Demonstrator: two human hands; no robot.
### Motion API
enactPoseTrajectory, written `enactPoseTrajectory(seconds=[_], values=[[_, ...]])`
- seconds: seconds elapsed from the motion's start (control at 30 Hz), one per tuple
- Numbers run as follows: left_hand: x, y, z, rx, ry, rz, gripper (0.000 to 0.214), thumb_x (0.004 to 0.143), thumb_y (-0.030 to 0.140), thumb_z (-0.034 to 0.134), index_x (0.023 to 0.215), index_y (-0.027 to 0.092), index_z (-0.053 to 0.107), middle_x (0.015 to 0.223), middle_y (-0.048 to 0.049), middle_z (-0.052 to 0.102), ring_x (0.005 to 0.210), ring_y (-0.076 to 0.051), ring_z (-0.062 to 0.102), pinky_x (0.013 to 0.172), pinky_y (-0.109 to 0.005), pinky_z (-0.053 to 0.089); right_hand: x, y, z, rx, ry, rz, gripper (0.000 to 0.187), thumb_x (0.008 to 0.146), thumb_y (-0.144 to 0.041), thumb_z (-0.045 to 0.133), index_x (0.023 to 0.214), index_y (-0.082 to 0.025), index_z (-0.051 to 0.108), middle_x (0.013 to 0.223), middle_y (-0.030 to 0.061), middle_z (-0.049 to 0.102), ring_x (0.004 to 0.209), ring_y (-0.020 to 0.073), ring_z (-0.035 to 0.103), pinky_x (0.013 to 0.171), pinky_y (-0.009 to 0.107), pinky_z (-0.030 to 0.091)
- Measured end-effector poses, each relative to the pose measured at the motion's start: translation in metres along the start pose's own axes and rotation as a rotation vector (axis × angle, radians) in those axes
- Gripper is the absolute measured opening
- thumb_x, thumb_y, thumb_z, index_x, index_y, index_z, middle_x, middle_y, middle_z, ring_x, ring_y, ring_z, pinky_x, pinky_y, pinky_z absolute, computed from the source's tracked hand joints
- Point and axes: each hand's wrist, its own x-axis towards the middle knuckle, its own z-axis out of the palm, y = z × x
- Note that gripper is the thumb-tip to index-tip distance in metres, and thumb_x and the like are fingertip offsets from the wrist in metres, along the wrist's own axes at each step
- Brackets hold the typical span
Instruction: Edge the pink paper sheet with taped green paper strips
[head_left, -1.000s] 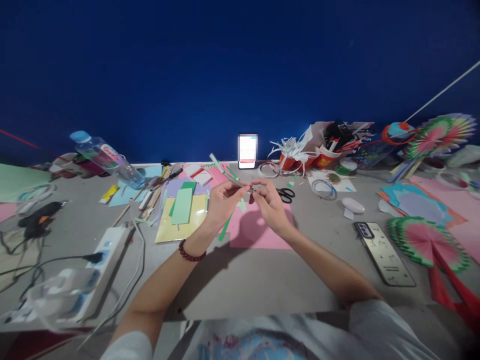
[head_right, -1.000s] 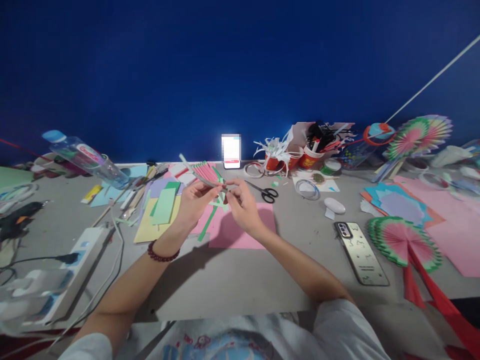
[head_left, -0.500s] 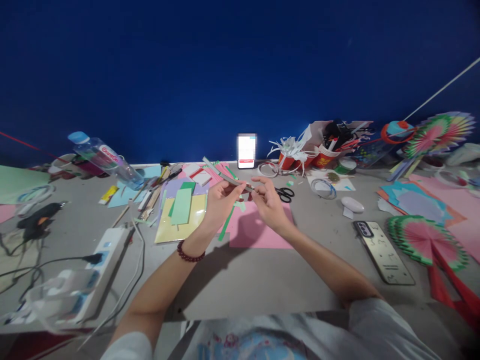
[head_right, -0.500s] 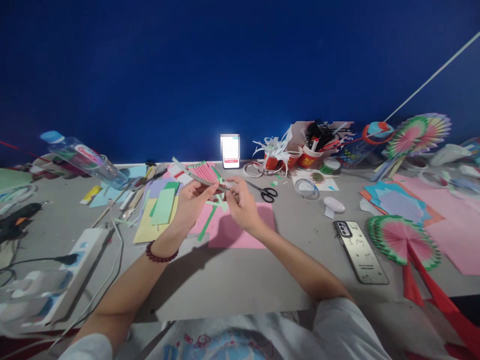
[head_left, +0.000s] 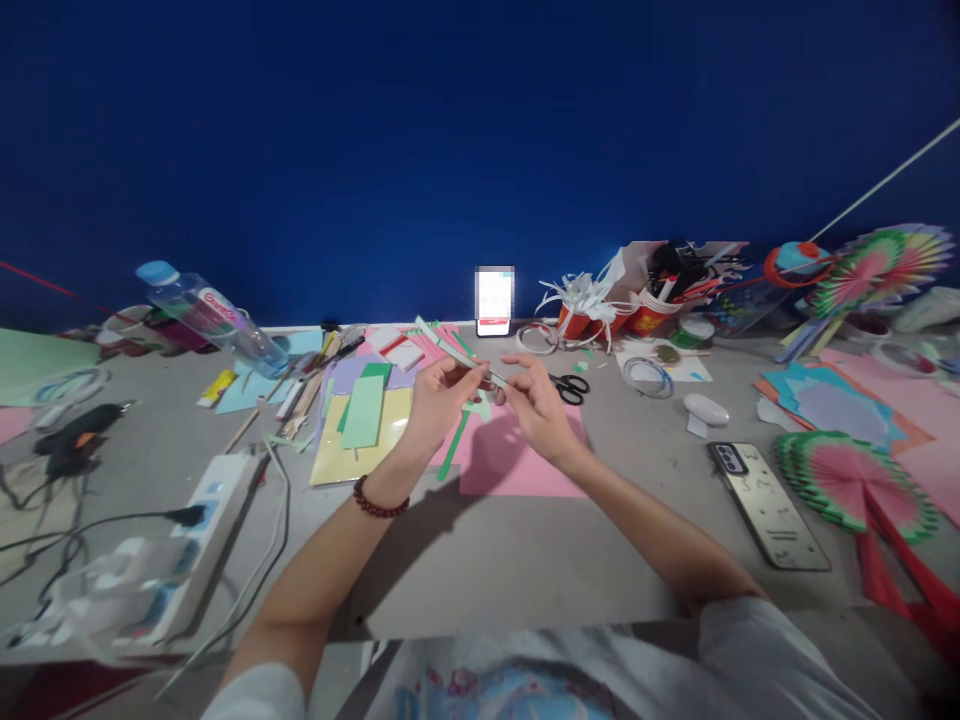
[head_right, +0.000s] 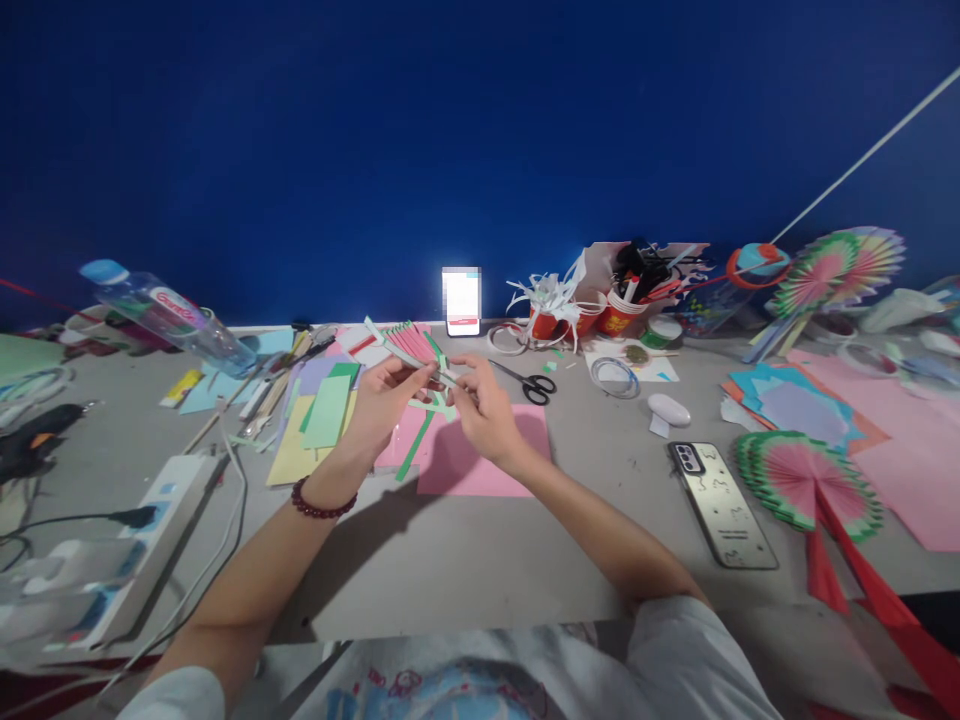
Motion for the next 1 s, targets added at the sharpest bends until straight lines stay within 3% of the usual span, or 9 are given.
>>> enactPoseTrajectory(seconds=[0.23,0.33,0.43,0.57,0.63,0.7,0.83,1.0], values=[[0.005,-0.002,-0.006,0.186,0.035,0.106,0.027,0.073,0.038,0.075,0.060,0.017,0.064,0.062,0.0010,0.058,0.062,-0.011,0.052,0.058,-0.025,0.041,0.002,-0.006,-0.002,0.137,-0.039,0.055,0.029,0.089,-0.021,0.045,0.117,-0.025,0.043,0.067,-0.0039,0.058,0.061,0.0156,0.055,0.057,0.030,0.041],[0.004,0.000,-0.007,0.212,0.005,0.205,0.022,0.075,0.038,0.073,0.067,0.018,0.068,0.083,-0.0033,0.065,0.083,-0.017,0.059,0.074,-0.029,0.046,0.002,-0.011,-0.005,0.169,-0.063,0.070,0.030,0.088,-0.020,0.044,0.117,-0.024,0.042,0.066,-0.0034,0.059,0.058,0.0156,0.054,0.057,0.031,0.041],[0.001,0.006,-0.006,0.195,-0.115,0.243,0.015,0.075,0.034,0.074,0.078,0.019,0.072,0.105,-0.0068,0.066,0.096,-0.019,0.061,0.085,-0.032,0.048,0.001,-0.017,-0.007,0.124,-0.083,0.028,0.033,0.086,-0.017,0.044,0.118,-0.024,0.042,0.066,-0.0034,0.058,0.065,0.0176,0.058,0.062,0.033,0.044],[-0.004,0.011,-0.002,0.106,-0.277,0.151,0.017,0.077,0.033,0.072,0.087,0.018,0.073,0.098,-0.0081,0.068,0.067,-0.014,0.063,0.068,-0.032,0.053,-0.001,-0.021,-0.009,-0.053,-0.057,-0.082,0.016,0.088,-0.019,0.042,0.093,-0.024,0.056,0.097,0.0054,0.062,0.077,0.0182,0.061,0.071,0.037,0.048],[-0.005,0.012,-0.001,0.083,-0.290,0.139,0.020,0.079,0.034,0.071,0.092,0.018,0.073,0.091,-0.0078,0.070,0.067,-0.015,0.063,0.066,-0.032,0.054,-0.001,-0.020,-0.010,-0.111,-0.034,-0.122,0.018,0.089,-0.020,0.041,0.080,-0.022,0.056,0.115,0.0075,0.058,0.079,0.0174,0.060,0.073,0.038,0.048],[-0.005,0.011,-0.001,0.075,-0.270,0.142,0.019,0.078,0.034,0.071,0.090,0.019,0.074,0.093,-0.0084,0.071,0.073,-0.017,0.065,0.068,-0.032,0.054,-0.001,-0.018,-0.011,-0.105,-0.028,-0.131,0.016,0.089,-0.020,0.042,0.085,-0.023,0.057,0.115,0.0077,0.057,0.078,0.0172,0.060,0.073,0.038,0.048],[-0.005,0.008,-0.001,0.072,-0.217,0.145,0.016,0.076,0.034,0.073,0.082,0.019,0.075,0.102,-0.0092,0.071,0.079,-0.019,0.066,0.067,-0.032,0.055,-0.001,-0.015,-0.011,-0.069,-0.059,-0.100,0.026,0.089,-0.019,0.043,0.114,-0.024,0.050,0.089,0.0042,0.061,0.071,0.0173,0.058,0.065,0.035,0.046],[-0.005,0.010,-0.001,0.153,-0.195,0.207,0.012,0.076,0.032,0.073,0.077,0.020,0.074,0.096,-0.0082,0.072,0.090,-0.022,0.067,0.077,-0.035,0.055,-0.002,-0.016,-0.011,-0.018,-0.106,-0.054,0.035,0.090,-0.017,0.042,0.124,-0.026,0.041,0.075,-0.0010,0.059,0.065,0.0160,0.055,0.058,0.030,0.041]])
